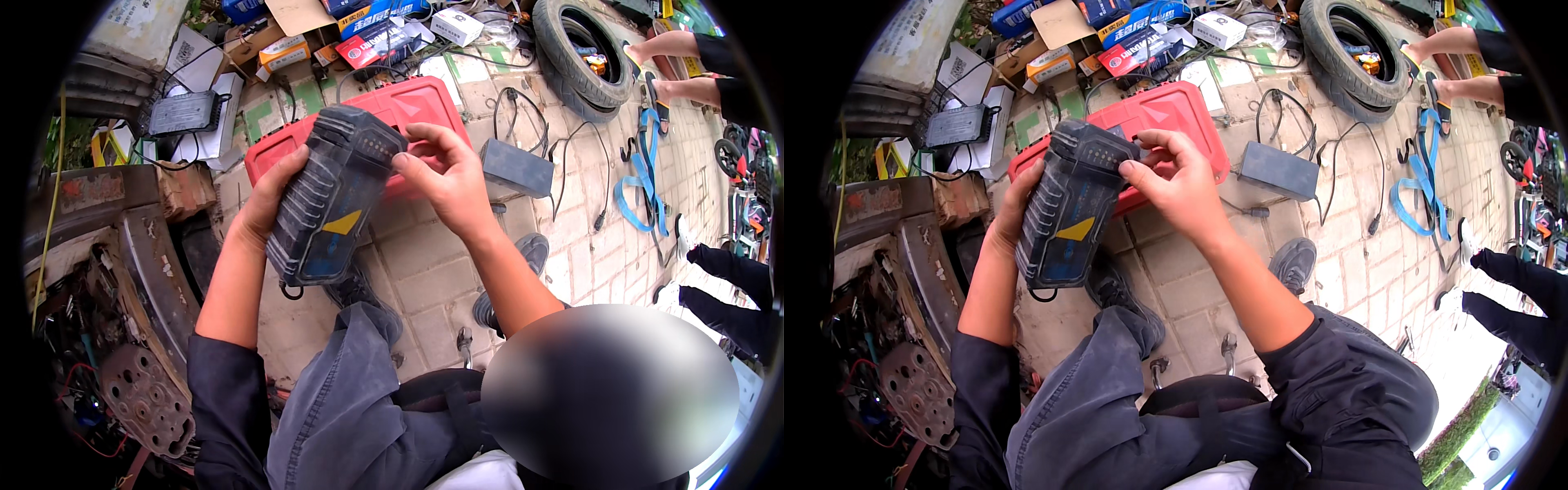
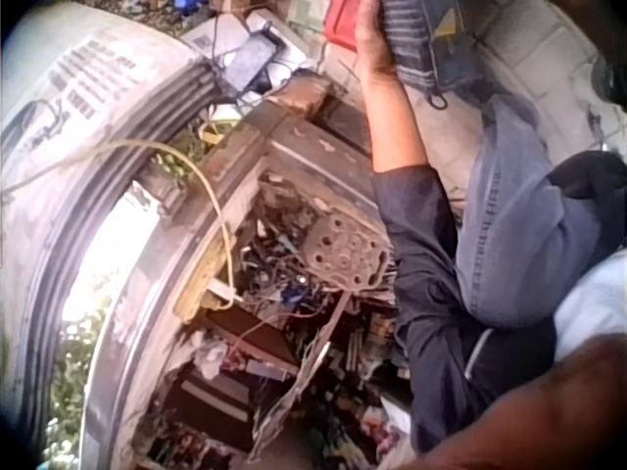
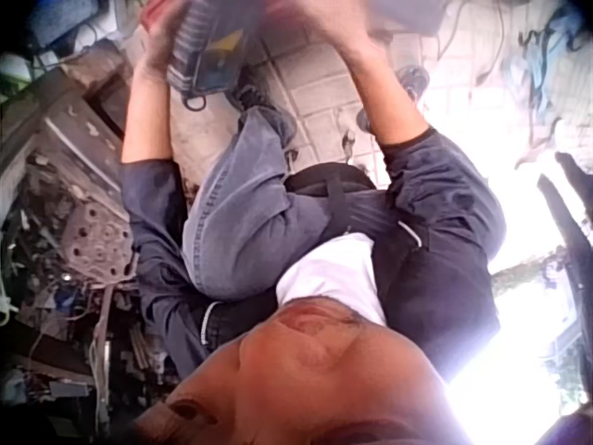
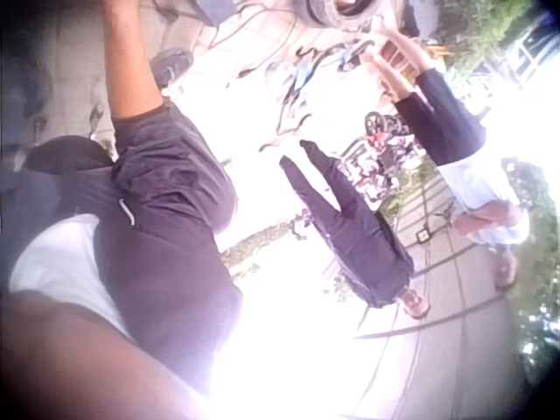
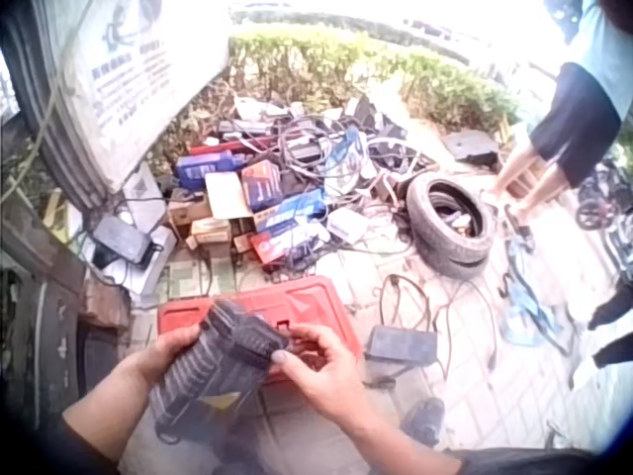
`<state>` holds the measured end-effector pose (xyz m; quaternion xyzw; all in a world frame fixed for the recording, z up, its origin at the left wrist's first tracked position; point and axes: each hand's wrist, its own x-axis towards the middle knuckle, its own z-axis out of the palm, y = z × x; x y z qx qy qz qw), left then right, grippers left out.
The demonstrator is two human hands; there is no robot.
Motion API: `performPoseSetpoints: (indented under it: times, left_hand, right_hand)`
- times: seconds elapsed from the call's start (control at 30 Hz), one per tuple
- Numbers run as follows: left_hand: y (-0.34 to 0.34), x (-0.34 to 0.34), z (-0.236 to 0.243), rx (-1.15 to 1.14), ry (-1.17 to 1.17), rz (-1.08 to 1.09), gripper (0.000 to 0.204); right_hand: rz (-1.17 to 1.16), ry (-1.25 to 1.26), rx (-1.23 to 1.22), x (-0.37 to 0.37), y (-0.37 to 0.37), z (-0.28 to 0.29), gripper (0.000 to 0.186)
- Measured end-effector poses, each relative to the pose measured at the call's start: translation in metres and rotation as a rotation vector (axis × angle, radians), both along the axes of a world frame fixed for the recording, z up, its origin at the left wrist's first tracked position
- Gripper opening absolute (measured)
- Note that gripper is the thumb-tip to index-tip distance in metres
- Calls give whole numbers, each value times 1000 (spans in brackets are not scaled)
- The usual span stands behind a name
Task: The person opens a plastic casing to reveal a circuit board, then uses a multimeter to test various points on the components and wiring.
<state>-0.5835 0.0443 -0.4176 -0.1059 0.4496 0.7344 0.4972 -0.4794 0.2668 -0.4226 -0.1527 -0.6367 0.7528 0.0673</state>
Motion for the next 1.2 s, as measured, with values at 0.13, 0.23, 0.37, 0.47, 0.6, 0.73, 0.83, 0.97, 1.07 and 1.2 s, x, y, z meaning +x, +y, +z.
performPoseSetpoints:
  times: [0.13,0.23,0.37,0.47,0.6,0.73,0.83,0.97,1.07,1.2]
  left_hand:
    - [-1,-3,11,-38,124,3,47]
    - [1,-5,14,-70,190,-85,48]
    - [7,-5,24,-97,262,-157,49]
    - [2,-10,26,-87,403,-238,49]
    - [2,-7,36,-170,437,-247,47]
    - [-3,-4,33,-148,355,-286,47]
    - [-6,-5,27,-158,374,-309,49]
    - [-6,-1,17,-149,353,-273,49]
    - [-1,3,17,-157,325,-239,50]
    - [2,12,20,-204,350,-111,52]
  right_hand:
    - [-62,272,289,-1,-20,14,22]
    - [-35,295,279,-10,-29,13,23]
    - [-26,182,113,-13,-34,8,23]
    - [-2,144,30,-14,-36,0,21]
    - [1,195,-54,-10,-40,-10,19]
    - [23,238,22,-1,-37,-13,17]
    - [6,247,134,2,-37,-13,18]
    - [-6,275,328,2,-36,-6,18]
    - [-33,323,301,3,-36,-5,20]
    - [-113,262,216,6,-41,-7,22]
